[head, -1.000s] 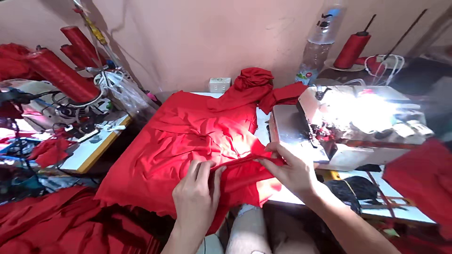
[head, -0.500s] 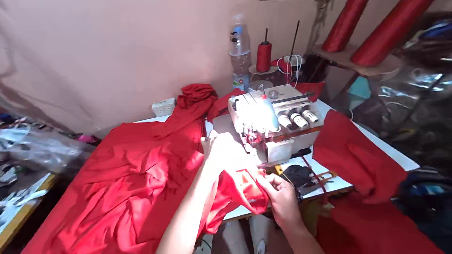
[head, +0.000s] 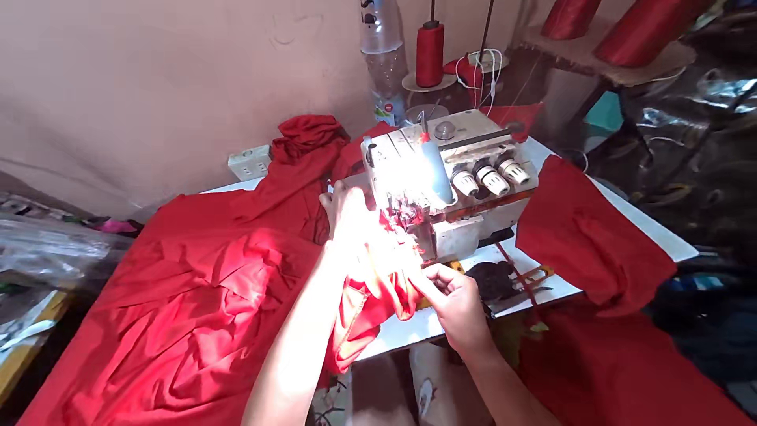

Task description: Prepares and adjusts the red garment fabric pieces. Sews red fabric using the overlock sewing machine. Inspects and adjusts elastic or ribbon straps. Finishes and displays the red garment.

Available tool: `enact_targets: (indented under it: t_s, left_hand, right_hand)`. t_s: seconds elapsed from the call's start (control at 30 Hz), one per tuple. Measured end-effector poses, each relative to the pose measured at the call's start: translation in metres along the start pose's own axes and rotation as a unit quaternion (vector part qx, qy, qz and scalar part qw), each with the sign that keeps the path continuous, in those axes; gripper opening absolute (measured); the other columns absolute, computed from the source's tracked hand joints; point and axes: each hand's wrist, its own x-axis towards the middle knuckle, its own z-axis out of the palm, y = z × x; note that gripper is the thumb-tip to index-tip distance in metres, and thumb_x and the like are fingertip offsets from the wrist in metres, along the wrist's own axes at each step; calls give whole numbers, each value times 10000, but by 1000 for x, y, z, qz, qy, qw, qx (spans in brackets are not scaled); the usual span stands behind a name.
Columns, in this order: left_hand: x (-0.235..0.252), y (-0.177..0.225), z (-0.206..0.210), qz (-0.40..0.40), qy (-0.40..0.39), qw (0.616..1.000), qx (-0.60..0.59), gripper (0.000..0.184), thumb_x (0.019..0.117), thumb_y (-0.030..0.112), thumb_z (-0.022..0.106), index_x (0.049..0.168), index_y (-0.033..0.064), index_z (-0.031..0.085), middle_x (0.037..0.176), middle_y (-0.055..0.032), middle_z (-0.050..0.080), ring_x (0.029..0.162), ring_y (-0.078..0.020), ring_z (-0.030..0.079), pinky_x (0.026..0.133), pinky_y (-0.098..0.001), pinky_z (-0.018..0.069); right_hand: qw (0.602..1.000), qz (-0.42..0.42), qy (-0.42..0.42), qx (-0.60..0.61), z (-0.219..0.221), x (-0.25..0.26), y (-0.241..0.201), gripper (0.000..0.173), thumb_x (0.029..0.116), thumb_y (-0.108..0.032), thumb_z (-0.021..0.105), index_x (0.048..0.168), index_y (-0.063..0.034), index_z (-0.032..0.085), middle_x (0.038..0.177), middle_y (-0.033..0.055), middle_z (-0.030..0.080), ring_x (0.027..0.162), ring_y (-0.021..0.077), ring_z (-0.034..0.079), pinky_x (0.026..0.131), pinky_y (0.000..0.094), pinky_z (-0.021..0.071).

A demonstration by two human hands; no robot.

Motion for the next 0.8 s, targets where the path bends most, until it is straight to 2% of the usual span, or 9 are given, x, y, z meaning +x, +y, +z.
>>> enact_targets:
  t_s: [0.07,0.17,0.27,0.33,0.43,0.53,0.63,0.7,0.8]
  left_hand:
    - [-3,6,-14,-2,-14,1000,7,284,870,268,792,1059,66,728,1166,-167,676,1175,-397,573,945,-647,396]
    - [-21,17,-42,-5,0,1000,5,336,945,237,724,1218,42,704,1300,-244,613,1284,-458,509,981,-680,366]
    - [-53,9,-57,75,82,993,-49,253,889,145,693,1115,39,738,1149,-200,660,1139,-417,590,892,-631,433]
    - [-67,-2,-61,150,95,981,-79,234,893,199,636,1019,33,742,1055,-147,689,1041,-338,650,883,-559,503]
    - [-77,-18,-69,221,13,969,-111,230,926,203,592,969,36,744,1021,-112,705,1027,-254,664,908,-424,531]
    - [-72,-27,-72,251,-95,951,-151,218,918,82,576,1031,2,744,1079,-167,709,1083,-293,671,970,-432,526]
    - [-55,-29,-71,248,-170,942,-151,234,976,105,582,1113,8,745,1127,-167,713,1142,-299,644,1021,-450,482]
    - [-43,-26,-68,236,-174,947,-134,189,968,80,606,1044,-14,751,1069,-183,708,1092,-315,652,979,-462,498]
    - [-30,-28,-65,244,-160,948,-123,170,969,73,604,1006,-3,752,1087,-164,707,1136,-306,635,1026,-458,480]
  right_hand:
    - [1000,15,-5,1,-2,0,-4,73,890,28,684,840,-22,704,704,-33,687,615,-15,632,612,144,544]
    - [997,65,-28,7,-5,1,-11,108,919,16,655,826,-30,684,687,-33,672,595,0,633,583,165,546]
    - [994,96,-54,17,-8,2,-12,113,953,-3,630,849,-16,672,742,-7,658,530,14,584,498,166,519]
    - [993,103,-59,19,-9,2,-11,120,954,-2,627,846,-24,676,729,-20,651,503,-7,537,465,143,460]
    - [994,96,-57,20,-7,2,-9,137,953,1,633,828,-31,680,699,-37,657,517,-30,539,485,128,452]
    - [997,55,-46,-6,-6,7,-4,134,930,-12,655,803,-39,685,758,-34,660,624,-22,589,578,139,502]
    - [998,-18,-30,-50,-3,18,3,198,893,-13,665,708,-71,622,692,-79,575,589,-63,495,550,109,408]
    - [995,-55,-24,-78,-2,26,6,277,858,-6,654,624,-105,542,626,-106,489,560,-76,427,535,104,346]
    - [994,-56,-46,-88,-2,37,4,378,852,13,632,559,-143,450,569,-127,420,525,-72,384,517,119,321]
